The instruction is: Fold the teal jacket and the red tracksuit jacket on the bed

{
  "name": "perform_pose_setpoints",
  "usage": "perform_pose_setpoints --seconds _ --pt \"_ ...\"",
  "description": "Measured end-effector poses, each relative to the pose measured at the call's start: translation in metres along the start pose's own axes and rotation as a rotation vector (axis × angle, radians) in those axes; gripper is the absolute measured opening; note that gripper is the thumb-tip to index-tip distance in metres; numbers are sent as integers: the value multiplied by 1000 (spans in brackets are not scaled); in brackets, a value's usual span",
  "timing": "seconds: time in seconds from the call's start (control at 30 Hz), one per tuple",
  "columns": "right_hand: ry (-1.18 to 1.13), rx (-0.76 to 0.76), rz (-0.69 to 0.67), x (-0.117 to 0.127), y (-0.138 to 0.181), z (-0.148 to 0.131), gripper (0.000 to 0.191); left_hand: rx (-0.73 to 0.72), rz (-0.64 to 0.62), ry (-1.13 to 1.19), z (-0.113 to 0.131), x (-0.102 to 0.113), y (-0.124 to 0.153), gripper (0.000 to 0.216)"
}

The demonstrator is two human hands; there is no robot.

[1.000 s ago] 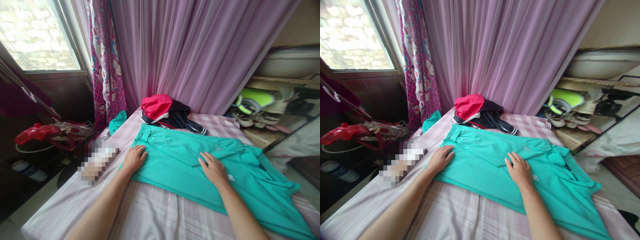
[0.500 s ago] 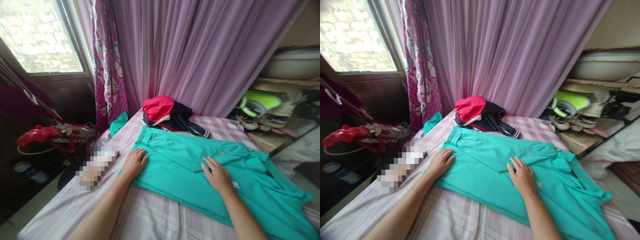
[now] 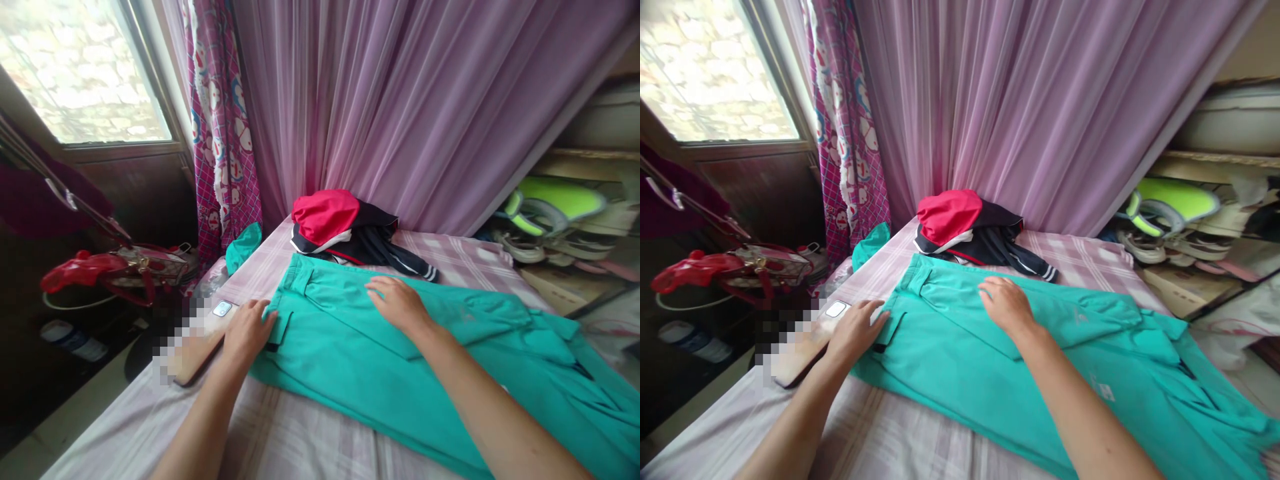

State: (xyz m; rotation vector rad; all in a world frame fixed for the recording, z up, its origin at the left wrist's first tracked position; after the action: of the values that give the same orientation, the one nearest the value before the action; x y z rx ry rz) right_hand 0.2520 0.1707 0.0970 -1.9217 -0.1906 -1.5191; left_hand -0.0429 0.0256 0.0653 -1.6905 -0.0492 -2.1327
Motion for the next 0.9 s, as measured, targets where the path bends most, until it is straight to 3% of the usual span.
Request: perform_pose_setpoints --seconds 0.2,0.47,0.7,0.9 --pt "-139 153 -150 -39 -86 -76 30 107 -229 -109 -6 5 9 40" --pt "-186 61 -293 -96 -163 -99 44 239 -342 -148 -3 10 11 41" --pt "-144 -14 -386 -115 -179 -106 49 218 -383 -175 4 9 13 38" --pt "-149 -37 -381 -108 -178 -105 26 274 -392 -77 -4 11 13 43"
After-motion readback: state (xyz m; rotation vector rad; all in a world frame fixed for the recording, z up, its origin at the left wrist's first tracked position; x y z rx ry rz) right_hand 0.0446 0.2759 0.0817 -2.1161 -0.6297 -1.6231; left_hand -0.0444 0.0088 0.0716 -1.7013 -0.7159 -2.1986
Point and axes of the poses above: each hand's wrist, its own y-axis away from the middle knuckle, its own x-axis out of the back of the hand, z = x × y, the point moved 5 cm from there along -y, towards the middle knuckle, and after that the axes turned 5 degrees about z, right-handed, at the moved point
